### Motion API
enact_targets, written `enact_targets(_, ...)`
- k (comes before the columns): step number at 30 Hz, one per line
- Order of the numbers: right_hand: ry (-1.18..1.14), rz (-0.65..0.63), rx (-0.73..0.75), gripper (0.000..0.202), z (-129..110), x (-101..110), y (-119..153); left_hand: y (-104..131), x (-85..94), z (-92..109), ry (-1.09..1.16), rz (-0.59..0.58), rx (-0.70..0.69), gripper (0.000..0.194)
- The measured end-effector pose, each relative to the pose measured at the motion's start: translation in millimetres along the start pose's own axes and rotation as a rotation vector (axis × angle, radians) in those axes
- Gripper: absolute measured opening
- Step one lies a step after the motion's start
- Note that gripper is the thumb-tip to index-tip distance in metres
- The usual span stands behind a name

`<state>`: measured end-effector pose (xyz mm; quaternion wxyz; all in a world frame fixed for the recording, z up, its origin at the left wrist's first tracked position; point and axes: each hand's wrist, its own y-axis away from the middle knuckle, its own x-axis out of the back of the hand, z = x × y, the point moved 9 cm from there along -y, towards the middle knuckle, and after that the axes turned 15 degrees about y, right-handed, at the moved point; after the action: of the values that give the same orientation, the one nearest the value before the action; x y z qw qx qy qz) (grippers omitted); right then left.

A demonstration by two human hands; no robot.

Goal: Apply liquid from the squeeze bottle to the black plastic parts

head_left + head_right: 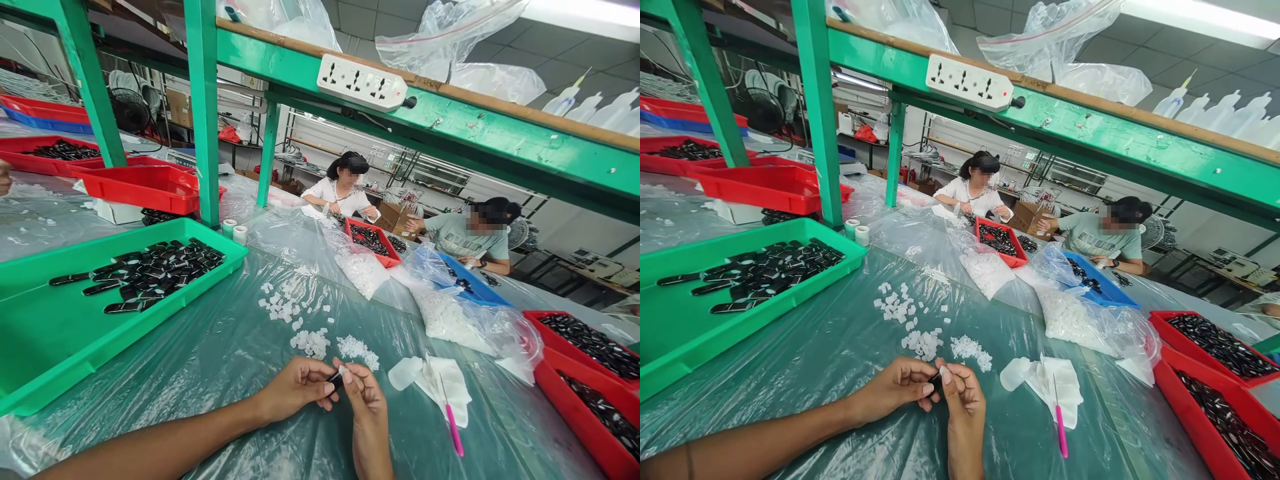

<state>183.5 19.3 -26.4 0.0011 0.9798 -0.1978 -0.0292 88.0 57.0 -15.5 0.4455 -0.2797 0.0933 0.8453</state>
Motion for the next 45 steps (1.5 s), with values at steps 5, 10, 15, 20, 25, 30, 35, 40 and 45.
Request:
enact_targets(5,-0.001,0.007,-0.009,0.019,2,-2,0,1,-3.6,12,-0.097,0.042,-0.091,0.027)
enact_targets(10,-0.005,-0.012,-0.021,0.018,5,-4,0,0,-5.4,7,-0.053,0.008,-0.071,0.028)
enact_targets(15,0.027,0.008,-0.014,0.018,8,-1,-2,-2,1.0,4,0.007,0.02,-0.077,0.029)
enact_targets(20,0.091,0.05,0.015,0.026,1,8,-4,-2,7.7,1,0.002,0.048,-0.055,0.032)
enact_targets(25,0.286,0.047,0.211,0.022,-23,10,-1,-2,11.2,-3,-0.009,0.064,-0.019,0.036)
enact_targets(30,0.305,-0.008,0.231,0.021,-25,4,0,-1,10.0,-1,-0.015,0.062,-0.032,0.037)
enact_targets(35,0.209,-0.07,0.065,0.022,-11,3,-2,0,4.1,6,-0.026,0.042,-0.056,0.034)
enact_targets(40,0.117,-0.007,0.084,0.03,-22,18,-2,0,6.9,9,-0.009,0.073,-0.067,0.031)
enact_targets(45,0.021,0.005,0.051,0.045,-26,25,-5,1,10.4,8,-0.009,0.111,-0.052,0.033)
